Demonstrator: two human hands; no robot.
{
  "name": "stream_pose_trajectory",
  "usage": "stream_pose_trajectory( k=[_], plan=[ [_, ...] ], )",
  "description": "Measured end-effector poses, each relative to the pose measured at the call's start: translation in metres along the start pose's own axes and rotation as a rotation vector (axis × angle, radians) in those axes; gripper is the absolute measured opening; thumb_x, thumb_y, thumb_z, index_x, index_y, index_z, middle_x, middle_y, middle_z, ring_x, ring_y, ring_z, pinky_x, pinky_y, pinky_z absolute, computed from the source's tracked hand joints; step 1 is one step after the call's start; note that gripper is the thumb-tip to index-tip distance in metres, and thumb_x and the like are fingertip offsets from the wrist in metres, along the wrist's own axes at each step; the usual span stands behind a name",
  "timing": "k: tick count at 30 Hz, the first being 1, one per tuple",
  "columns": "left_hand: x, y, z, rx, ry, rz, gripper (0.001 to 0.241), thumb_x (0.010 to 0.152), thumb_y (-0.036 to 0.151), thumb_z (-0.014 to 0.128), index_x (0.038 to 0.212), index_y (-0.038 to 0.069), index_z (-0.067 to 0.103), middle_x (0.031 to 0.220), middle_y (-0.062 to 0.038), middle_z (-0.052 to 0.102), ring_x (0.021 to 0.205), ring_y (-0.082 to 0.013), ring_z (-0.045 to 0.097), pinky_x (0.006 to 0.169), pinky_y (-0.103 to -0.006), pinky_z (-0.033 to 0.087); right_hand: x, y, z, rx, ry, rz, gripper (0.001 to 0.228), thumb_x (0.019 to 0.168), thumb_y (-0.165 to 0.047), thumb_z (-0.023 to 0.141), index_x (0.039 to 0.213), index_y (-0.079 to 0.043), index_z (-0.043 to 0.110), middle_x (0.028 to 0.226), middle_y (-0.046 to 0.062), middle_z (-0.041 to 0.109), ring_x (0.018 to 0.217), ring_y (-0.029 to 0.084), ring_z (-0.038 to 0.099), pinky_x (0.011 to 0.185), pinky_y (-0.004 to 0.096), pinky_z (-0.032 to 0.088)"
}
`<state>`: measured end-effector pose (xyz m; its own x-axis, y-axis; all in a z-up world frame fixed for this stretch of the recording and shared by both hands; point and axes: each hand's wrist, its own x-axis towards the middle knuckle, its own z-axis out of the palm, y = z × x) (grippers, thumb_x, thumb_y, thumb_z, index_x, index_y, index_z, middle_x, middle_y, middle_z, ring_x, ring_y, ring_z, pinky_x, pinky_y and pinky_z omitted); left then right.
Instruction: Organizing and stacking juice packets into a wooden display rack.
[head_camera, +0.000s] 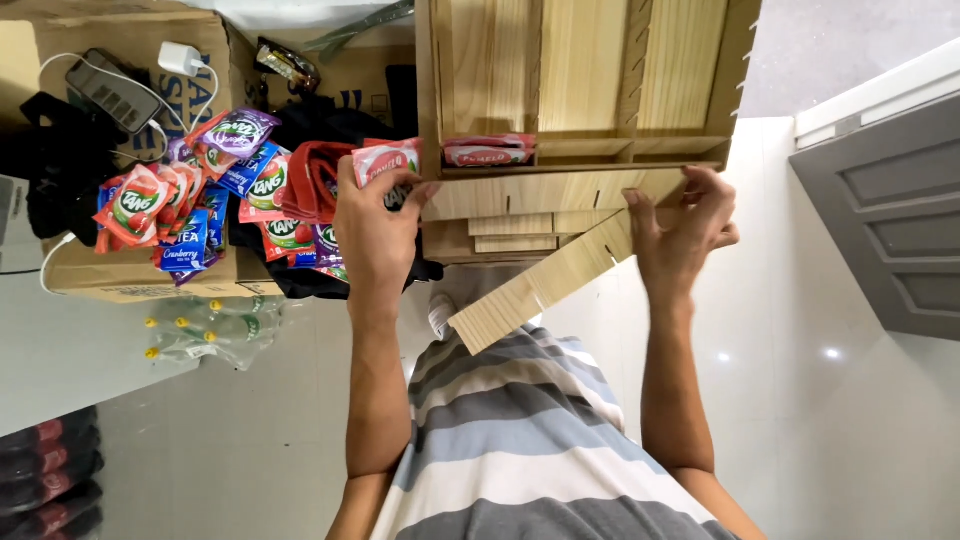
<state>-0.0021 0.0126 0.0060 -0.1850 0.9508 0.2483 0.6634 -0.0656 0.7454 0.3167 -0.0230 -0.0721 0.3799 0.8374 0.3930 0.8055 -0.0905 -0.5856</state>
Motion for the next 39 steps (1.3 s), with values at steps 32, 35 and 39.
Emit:
stream_pose_trajectory(
  k=[32, 35, 39],
  plan=[
    [-0.021, -0.074, -0.119, -0.507, 0.098, -0.157, 0.018, 0.096, 0.001, 0.086, 0.109, -0.004, 0.074, 0.095, -0.001, 0.069, 0.087, -0.0059, 0.058, 0.079, -0.0201, 0.048, 0.014, 0.017, 0.008, -0.239, 0.039, -0.109, 0.039, 0.104, -0.046, 0.081, 0.096, -0.012, 0.062, 0.123, 0.013, 0.043, 0.125, 0.031, 0.035, 0.108, 0.053, 0.023],
    [-0.015, -0.077, -0.122, -0.521, 0.103, -0.146, 0.018, 0.095, 0.001, 0.086, 0.109, -0.004, 0.074, 0.095, -0.001, 0.070, 0.088, -0.0060, 0.060, 0.079, -0.0201, 0.050, 0.014, 0.010, 0.009, -0.145, 0.066, -0.154, 0.047, 0.098, -0.048, 0.087, 0.104, -0.010, 0.060, 0.126, 0.015, 0.038, 0.127, 0.032, 0.034, 0.107, 0.052, 0.025],
    [-0.006, -0.088, -0.123, -0.444, 0.116, -0.055, 0.017, 0.093, -0.003, 0.085, 0.108, -0.004, 0.076, 0.097, -0.003, 0.074, 0.090, -0.0067, 0.064, 0.084, -0.0214, 0.052, 0.013, 0.006, 0.010, -0.093, 0.186, -0.196, 0.055, 0.098, -0.049, 0.086, 0.118, -0.009, 0.053, 0.128, 0.014, 0.035, 0.129, 0.031, 0.035, 0.108, 0.052, 0.029]
  ],
)
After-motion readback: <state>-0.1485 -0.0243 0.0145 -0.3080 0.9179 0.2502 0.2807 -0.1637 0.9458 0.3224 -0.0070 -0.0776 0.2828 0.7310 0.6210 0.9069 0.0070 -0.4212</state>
